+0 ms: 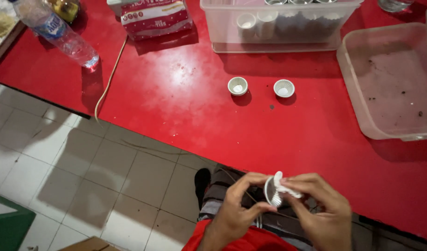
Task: Clean small plastic cups by wiping them with a tissue
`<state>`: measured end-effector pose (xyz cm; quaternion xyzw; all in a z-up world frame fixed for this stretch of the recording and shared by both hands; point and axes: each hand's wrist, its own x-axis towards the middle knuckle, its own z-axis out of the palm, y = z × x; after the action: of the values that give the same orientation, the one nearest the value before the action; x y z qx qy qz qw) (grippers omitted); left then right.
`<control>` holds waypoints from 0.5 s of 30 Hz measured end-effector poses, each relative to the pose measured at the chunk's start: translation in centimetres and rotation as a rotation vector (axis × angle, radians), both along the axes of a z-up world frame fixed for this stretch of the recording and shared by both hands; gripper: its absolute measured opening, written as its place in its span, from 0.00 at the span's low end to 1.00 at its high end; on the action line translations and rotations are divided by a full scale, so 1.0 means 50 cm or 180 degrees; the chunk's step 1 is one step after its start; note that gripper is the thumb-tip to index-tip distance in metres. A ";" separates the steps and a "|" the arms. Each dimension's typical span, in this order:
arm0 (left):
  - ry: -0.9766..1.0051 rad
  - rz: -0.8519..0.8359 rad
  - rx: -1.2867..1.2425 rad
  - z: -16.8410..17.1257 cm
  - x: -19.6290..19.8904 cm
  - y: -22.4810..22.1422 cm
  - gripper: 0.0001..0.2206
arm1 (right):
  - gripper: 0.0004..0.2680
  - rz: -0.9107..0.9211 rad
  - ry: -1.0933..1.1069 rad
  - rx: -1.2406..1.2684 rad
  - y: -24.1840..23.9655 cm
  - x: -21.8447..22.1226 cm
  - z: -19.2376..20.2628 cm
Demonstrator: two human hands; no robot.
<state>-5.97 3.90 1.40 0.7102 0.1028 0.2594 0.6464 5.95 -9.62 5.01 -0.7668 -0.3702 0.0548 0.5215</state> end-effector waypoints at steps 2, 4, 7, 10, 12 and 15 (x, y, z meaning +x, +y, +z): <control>-0.0088 0.0006 -0.0020 0.016 -0.003 -0.004 0.20 | 0.05 0.0149 0.0136 0.0152 0.009 -0.022 0.004; -0.0174 0.0039 -0.0052 0.024 -0.012 -0.005 0.18 | 0.04 0.0325 0.0275 0.0290 0.008 -0.035 -0.002; -0.0050 0.0080 -0.0133 0.025 -0.026 0.002 0.18 | 0.03 0.0579 0.1031 0.0355 -0.004 -0.033 -0.017; -0.0068 0.0085 -0.0162 0.020 -0.033 0.003 0.18 | 0.03 0.0796 0.1208 0.0657 -0.007 -0.031 -0.002; -0.0063 0.0177 -0.0096 0.020 -0.035 0.008 0.20 | 0.04 0.0326 0.0522 0.0487 0.002 -0.040 0.023; -0.0169 -0.0004 -0.0123 0.044 -0.035 0.007 0.19 | 0.07 -0.0062 0.0197 0.0278 0.012 -0.050 0.017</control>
<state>-7.71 4.26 3.58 0.6904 0.0901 0.2757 0.6627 3.47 -9.01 5.85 -0.7449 -0.3484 0.0571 0.5662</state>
